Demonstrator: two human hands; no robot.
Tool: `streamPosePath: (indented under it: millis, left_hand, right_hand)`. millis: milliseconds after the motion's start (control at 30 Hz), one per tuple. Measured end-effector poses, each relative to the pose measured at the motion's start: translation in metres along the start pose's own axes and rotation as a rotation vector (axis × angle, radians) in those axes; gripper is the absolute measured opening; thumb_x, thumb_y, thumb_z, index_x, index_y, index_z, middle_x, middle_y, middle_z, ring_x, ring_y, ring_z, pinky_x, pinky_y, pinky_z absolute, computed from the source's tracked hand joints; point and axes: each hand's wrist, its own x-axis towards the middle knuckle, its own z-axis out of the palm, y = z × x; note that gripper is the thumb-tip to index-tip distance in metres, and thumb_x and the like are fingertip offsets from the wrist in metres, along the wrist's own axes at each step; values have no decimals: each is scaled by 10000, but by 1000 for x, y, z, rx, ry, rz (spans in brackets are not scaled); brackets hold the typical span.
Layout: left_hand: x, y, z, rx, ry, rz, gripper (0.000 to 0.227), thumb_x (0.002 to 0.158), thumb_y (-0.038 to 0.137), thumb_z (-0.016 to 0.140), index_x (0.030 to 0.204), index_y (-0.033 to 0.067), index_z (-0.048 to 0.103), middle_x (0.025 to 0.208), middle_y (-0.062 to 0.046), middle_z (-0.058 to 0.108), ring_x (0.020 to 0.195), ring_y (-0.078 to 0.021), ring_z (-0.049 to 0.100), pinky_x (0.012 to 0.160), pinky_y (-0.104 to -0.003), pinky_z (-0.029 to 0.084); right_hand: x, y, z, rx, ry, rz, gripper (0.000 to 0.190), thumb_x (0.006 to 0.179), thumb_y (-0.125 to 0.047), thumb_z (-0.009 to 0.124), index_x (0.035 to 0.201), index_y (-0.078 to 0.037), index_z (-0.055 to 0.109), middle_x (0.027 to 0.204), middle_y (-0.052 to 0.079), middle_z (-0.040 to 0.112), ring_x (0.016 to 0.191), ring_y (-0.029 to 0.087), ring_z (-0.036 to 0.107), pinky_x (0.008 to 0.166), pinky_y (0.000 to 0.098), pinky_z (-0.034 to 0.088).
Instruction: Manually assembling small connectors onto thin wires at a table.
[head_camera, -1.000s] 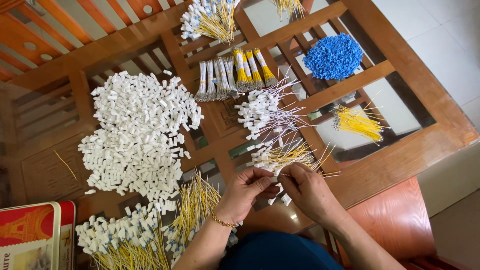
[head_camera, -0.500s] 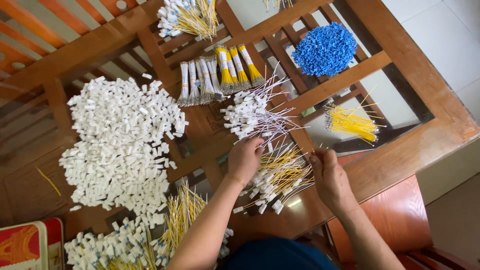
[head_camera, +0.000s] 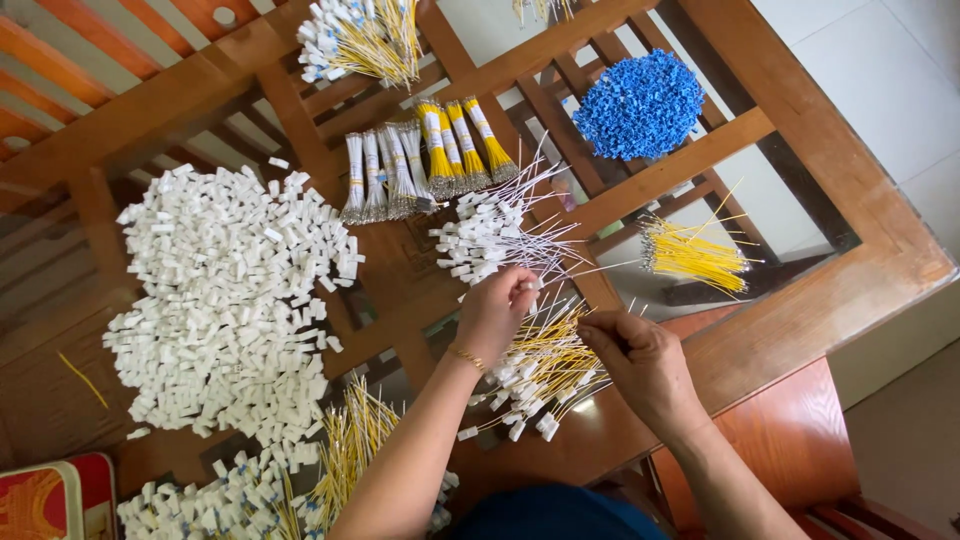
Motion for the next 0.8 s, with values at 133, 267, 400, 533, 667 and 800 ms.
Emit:
streamPosePath:
  millis: [133, 267, 400, 533, 667, 800]
  left_hand:
    - [-36, 30, -30, -348, 51, -122, 206, 844, 139, 818, 1042, 165, 766, 817, -56, 712, 759, -143, 641, 720, -311, 556]
    - [-69, 50, -51, -691, 89, -193, 201, 849, 39, 793, 1048, 67, 788, 815, -100, 738, 735, -121, 668, 678, -291, 595]
    - [-94, 48, -59, -1015, 119, -267, 212, 857, -10, 783, 1068, -9, 757, 887, -129, 743, 786, -157, 709, 678, -290, 626]
    - [-108, 49, -60, -1094, 104, -291, 191, 883, -5, 754, 1073, 11, 743, 882, -108, 727, 777, -147, 727, 566, -172, 563]
    - [-116, 36, -49, -1284, 132, -306, 191, 877, -64, 744, 1065, -50, 710, 899, -162, 706, 803, -279, 765, 712, -373, 659]
    - [-121, 44, -54, -1304, 122, -284, 182, 877, -81, 740, 1054, -60, 705, 876, -159, 693, 799, -290, 768, 726, -402, 668]
  right_hand:
    - [0, -41, 1, 5, 11, -120, 152, 829, -213, 843, 979, -205, 823, 705, 49, 691, 612, 147, 640, 599, 305, 526]
    - [-7, -62, 3, -214, 21, -390, 95, 843, -259, 826, 929, -230, 799, 771, 6, 689, 704, 214, 706, 658, 320, 570]
    - [-19, -76, 6, -250, -36, -415, 86, 848, -262, 807, 910, -208, 786, 743, 29, 679, 705, 278, 711, 652, 381, 585]
    - [-31, -82, 7, -244, -32, -435, 95, 853, -295, 807, 915, -224, 791, 727, 10, 676, 709, 257, 724, 659, 369, 587]
    - [-41, -84, 5, -243, -36, -408, 95, 846, -293, 807, 902, -218, 789, 722, 7, 684, 706, 234, 739, 650, 353, 592]
    - [-47, -85, 5, -277, -49, -379, 83, 848, -292, 800, 886, -219, 790, 709, 9, 687, 704, 244, 739, 656, 370, 592]
